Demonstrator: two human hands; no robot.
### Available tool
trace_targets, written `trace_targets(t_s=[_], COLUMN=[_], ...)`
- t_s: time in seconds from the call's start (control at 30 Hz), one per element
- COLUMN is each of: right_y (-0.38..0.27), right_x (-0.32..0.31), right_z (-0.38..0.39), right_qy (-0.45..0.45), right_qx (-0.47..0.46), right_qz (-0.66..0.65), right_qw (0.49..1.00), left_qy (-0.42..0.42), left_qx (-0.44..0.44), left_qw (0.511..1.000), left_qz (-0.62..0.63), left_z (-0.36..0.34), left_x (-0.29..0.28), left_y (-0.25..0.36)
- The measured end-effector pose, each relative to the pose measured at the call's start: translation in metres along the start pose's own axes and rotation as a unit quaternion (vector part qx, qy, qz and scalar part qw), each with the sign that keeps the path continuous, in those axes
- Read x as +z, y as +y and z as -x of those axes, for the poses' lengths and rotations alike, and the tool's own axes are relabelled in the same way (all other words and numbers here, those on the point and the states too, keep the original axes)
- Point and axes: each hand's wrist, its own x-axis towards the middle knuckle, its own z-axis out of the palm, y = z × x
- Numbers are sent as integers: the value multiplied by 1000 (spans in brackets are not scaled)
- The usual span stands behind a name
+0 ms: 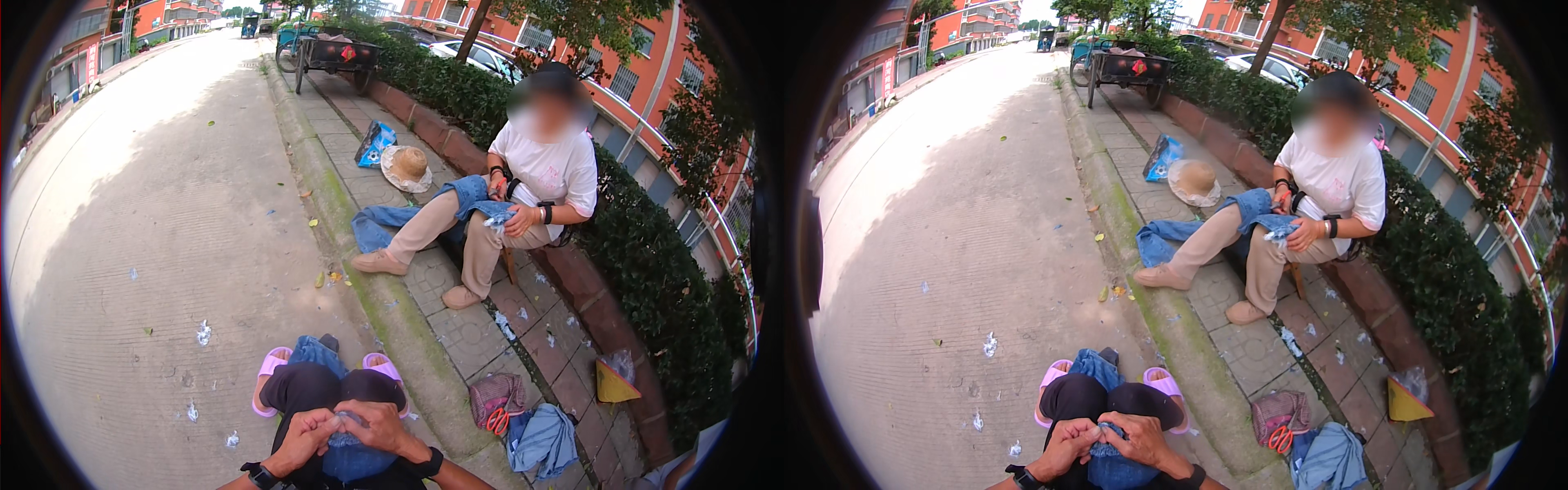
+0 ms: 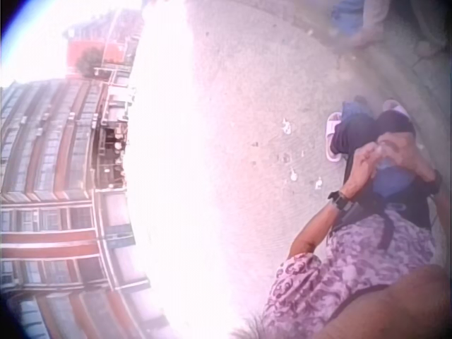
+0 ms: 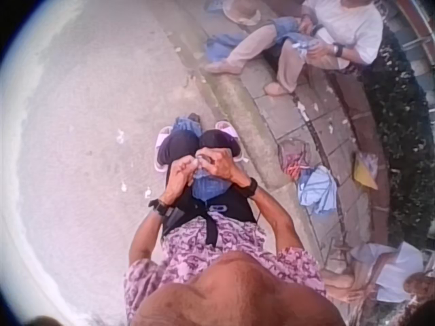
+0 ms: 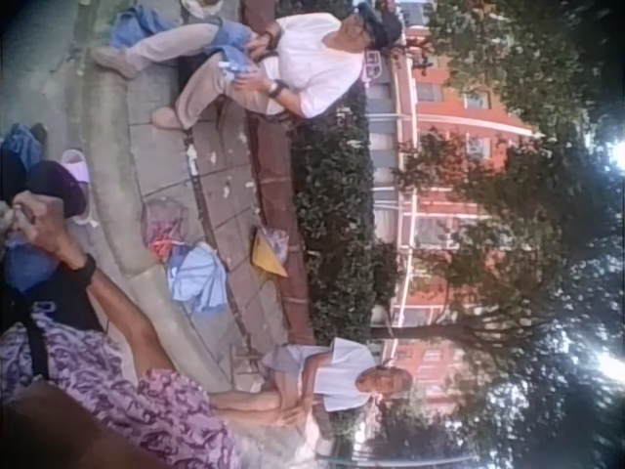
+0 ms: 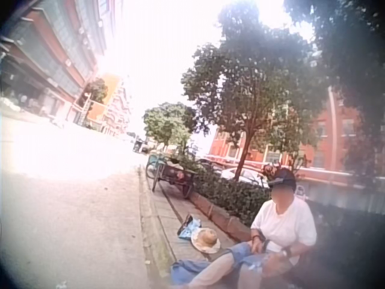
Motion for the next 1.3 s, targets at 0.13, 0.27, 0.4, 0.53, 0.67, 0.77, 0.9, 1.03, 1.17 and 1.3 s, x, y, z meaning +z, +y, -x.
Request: trace_targets(t_s=[0.13,0.27,0.4,0.53,0.67,0.77,0.9,1.03,1.17,1.3], right_y=[0,2,7,15,37,76,143,187,214,267], right_x=[1,-2,-13,-31,-51,-62,-50,-6,22,17], right_z=[0,0,-1,0,13,34,93,175,238,279], right_qy=[13,1,-19,-79,-3,69,139,141,185,296], right_qx=[-11,6,1,50,125,203,291,403,507,506], right_qz=[1,6,-17,-147,-226,-270,-283,-299,-319,-279], right_qw=[1000,1000,1000,985,966,939,903,853,779,761], left_qy=[-2,1,4,8,21,32,50,45,57,73], left_qx=[8,4,3,12,13,12,8,13,6,20], left_qw=[1000,1000,1000,1000,999,999,997,997,995,994], left_qz=[-4,-3,-14,-25,-33,-34,-56,-68,-82,-81], left_z=[1,2,2,2,0,0,1,0,-3,-7], left_x=[0,1,3,7,11,12,12,13,14,18], left_y=[0,0,-1,0,1,0,1,1,2,2])
